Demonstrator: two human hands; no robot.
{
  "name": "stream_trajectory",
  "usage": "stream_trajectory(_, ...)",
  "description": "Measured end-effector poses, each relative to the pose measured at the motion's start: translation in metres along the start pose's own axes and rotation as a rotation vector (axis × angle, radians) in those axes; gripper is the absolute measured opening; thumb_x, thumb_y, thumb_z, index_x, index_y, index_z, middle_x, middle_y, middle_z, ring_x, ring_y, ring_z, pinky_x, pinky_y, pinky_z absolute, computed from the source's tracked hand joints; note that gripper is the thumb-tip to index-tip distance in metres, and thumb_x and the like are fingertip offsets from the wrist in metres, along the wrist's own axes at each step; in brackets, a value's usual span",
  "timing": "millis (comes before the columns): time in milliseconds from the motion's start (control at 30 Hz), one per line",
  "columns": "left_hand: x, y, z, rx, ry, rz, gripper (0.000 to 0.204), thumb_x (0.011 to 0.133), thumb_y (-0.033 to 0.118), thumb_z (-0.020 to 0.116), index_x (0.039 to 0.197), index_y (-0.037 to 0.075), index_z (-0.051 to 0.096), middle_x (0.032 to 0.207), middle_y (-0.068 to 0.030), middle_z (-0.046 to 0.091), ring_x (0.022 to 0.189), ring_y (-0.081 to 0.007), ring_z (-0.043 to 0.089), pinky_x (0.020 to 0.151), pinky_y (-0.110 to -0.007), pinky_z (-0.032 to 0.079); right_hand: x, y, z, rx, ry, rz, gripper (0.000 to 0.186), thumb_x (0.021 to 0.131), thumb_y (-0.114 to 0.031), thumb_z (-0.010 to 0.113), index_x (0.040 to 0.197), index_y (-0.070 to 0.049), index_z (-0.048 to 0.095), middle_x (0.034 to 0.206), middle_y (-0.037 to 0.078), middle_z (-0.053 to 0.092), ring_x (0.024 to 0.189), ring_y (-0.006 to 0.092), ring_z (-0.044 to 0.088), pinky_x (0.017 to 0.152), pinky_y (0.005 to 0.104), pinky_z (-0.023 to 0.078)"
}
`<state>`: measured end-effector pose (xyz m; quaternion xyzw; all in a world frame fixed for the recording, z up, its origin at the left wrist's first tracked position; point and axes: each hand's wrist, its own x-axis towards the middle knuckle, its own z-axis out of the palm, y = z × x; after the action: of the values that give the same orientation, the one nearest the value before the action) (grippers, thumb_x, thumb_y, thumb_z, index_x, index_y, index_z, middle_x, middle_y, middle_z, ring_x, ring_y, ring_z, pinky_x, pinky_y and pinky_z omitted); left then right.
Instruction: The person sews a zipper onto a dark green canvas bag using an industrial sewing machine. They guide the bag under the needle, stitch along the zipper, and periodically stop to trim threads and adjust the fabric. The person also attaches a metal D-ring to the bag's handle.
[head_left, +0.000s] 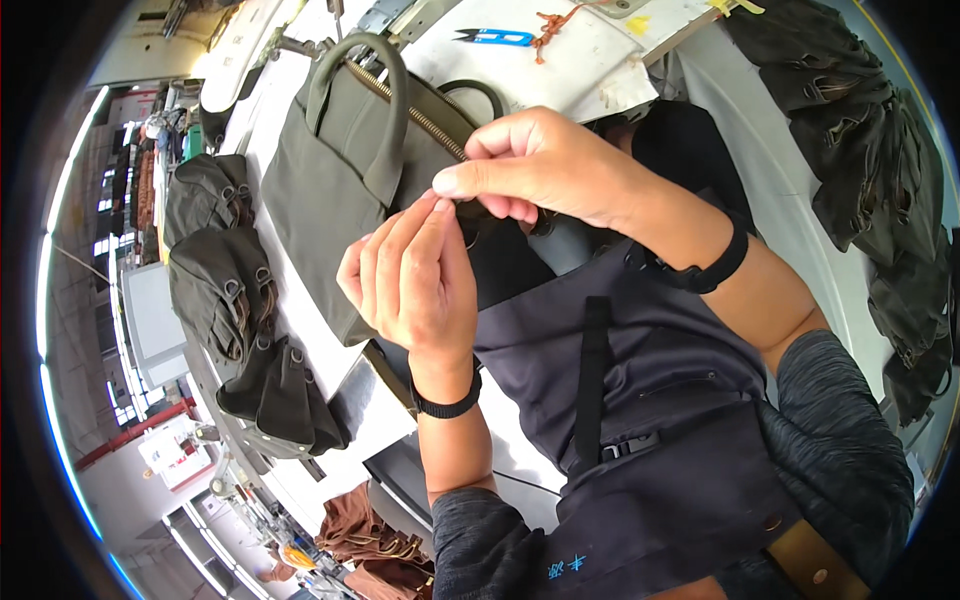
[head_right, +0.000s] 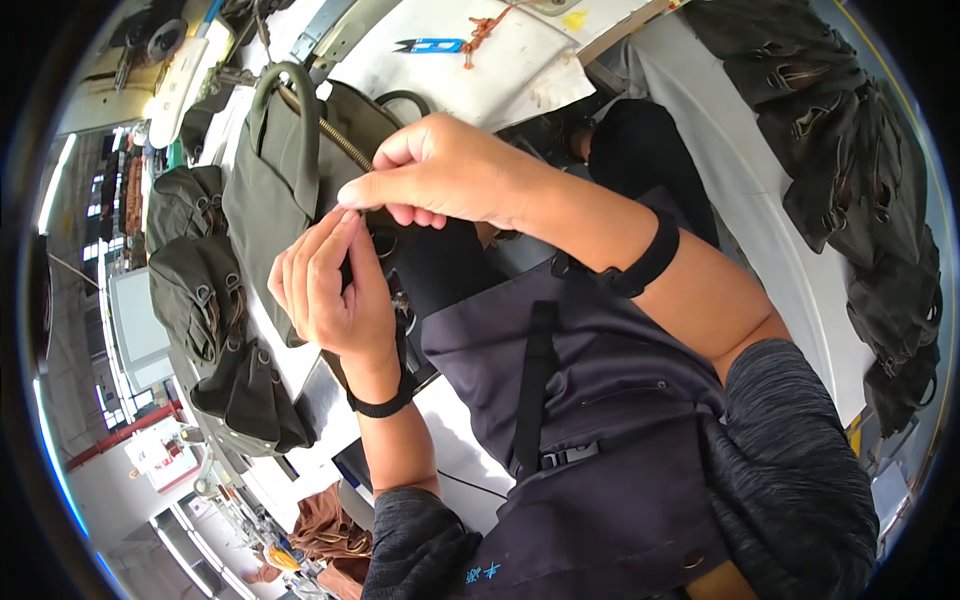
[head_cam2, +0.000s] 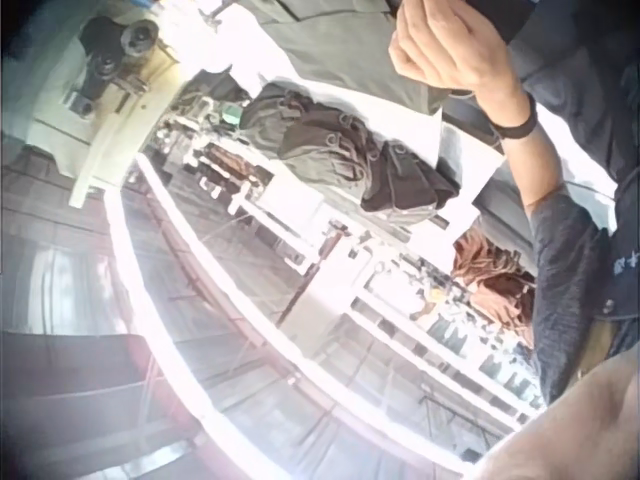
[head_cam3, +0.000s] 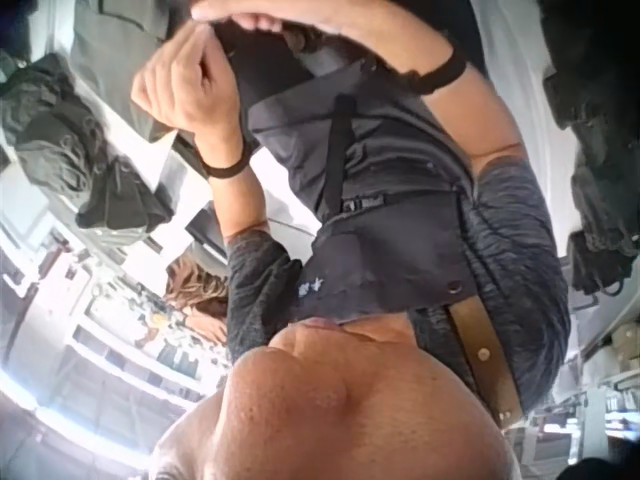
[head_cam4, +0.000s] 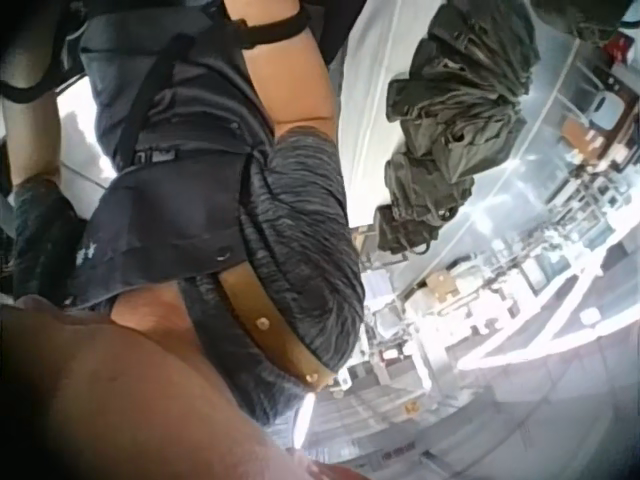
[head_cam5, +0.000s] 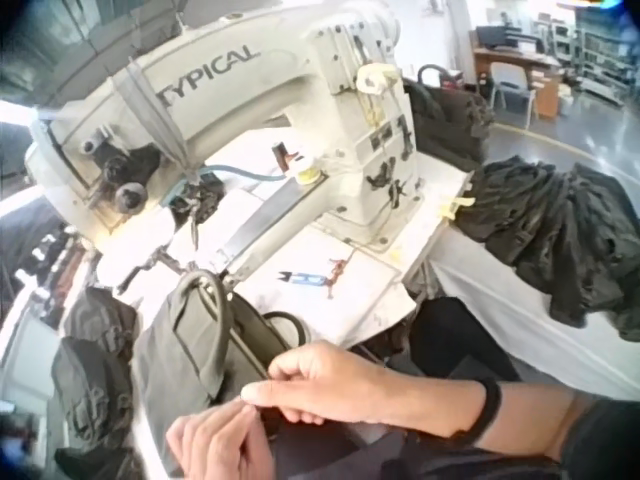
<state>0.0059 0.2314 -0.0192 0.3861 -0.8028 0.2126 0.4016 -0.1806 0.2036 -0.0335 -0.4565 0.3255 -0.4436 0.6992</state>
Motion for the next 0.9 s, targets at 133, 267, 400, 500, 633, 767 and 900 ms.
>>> stream_trajectory(133,-0.001,-0.004,0.000,-0.001,-0.015,0.012,0.022,0.083,0.003,0.087,0.098,0.016,0.078,0.101,0.0040,0.081,0.087,-0.0131,0.074,0.088,-0.032,0.048,0.000,-0.004,-0.002,0.008,-0.009,0.028,0.036,0.102,-0.035,0.076,0.084,-0.003,0.072,0.062,-0.002,0.059,0.052,0.0040,0.049,0.048,0.0201,0.037)
stream_trajectory(267,-0.002,-0.006,-0.002,0.017,-0.023,0.012,0.022,0.083,0.004,0.087,0.098,0.017,0.078,0.101,0.0047,0.081,0.087,-0.0129,0.074,0.090,-0.032,0.048,0.001,-0.002,0.002,0.128,-0.019,0.077,0.035,0.102,-0.034,0.075,0.085,-0.003,0.072,0.060,-0.002,0.058,0.050,0.0040,0.047,0.047,0.0201,0.035)
stream_trajectory(400,0.001,-0.005,-0.004,0.007,-0.037,0.009,0.022,0.083,0.005,0.088,0.098,0.017,0.077,0.101,0.0049,0.081,0.086,-0.0129,0.074,0.092,-0.033,0.048,0.002,-0.001,0.001,0.178,-0.040,0.099,0.033,0.102,-0.033,0.075,0.086,-0.003,0.072,0.062,-0.002,0.059,0.051,0.0045,0.047,0.047,0.0204,0.035)
stream_trajectory(500,0.001,-0.005,-0.003,-0.005,-0.042,0.005,0.024,0.082,0.004,0.088,0.098,0.018,0.076,0.101,0.0048,0.081,0.086,-0.0133,0.074,0.093,-0.033,0.048,0.005,-0.002,-0.001,0.099,-0.048,0.089,0.032,0.102,-0.032,0.075,0.086,-0.004,0.072,0.066,-0.003,0.060,0.055,0.0049,0.050,0.049,0.0218,0.037)
stream_trajectory(633,0.000,-0.007,-0.002,-0.007,-0.033,0.016,0.025,0.081,0.003,0.089,0.098,0.018,0.076,0.100,0.0047,0.081,0.087,-0.0142,0.074,0.094,-0.034,0.048,0.009,-0.004,-0.005,-0.029,-0.083,0.055,0.031,0.102,-0.032,0.074,0.086,-0.006,0.073,0.068,-0.004,0.058,0.061,0.0048,0.050,0.054,0.0242,0.040)
stream_trajectory(767,-0.006,-0.008,-0.001,-0.001,-0.037,0.023,0.025,0.081,0.005,0.089,0.098,0.018,0.076,0.100,0.0049,0.080,0.087,-0.0141,0.074,0.094,-0.034,0.048,0.008,0.000,-0.001,0.015,-0.062,0.032,0.029,0.102,-0.030,0.073,0.090,-0.004,0.074,0.066,-0.005,0.056,0.059,0.0040,0.047,0.052,0.0249,0.037)
stream_trajectory(900,-0.001,-0.009,-0.002,0.007,-0.048,0.038,0.025,0.081,0.004,0.089,0.098,0.017,0.076,0.100,0.0037,0.080,0.087,-0.0160,0.074,0.095,-0.035,0.048,0.006,0.002,0.003,0.121,-0.020,0.047,0.028,0.103,-0.027,0.072,0.085,-0.005,0.072,0.062,-0.006,0.053,0.056,0.0027,0.043,0.051,0.0239,0.035)
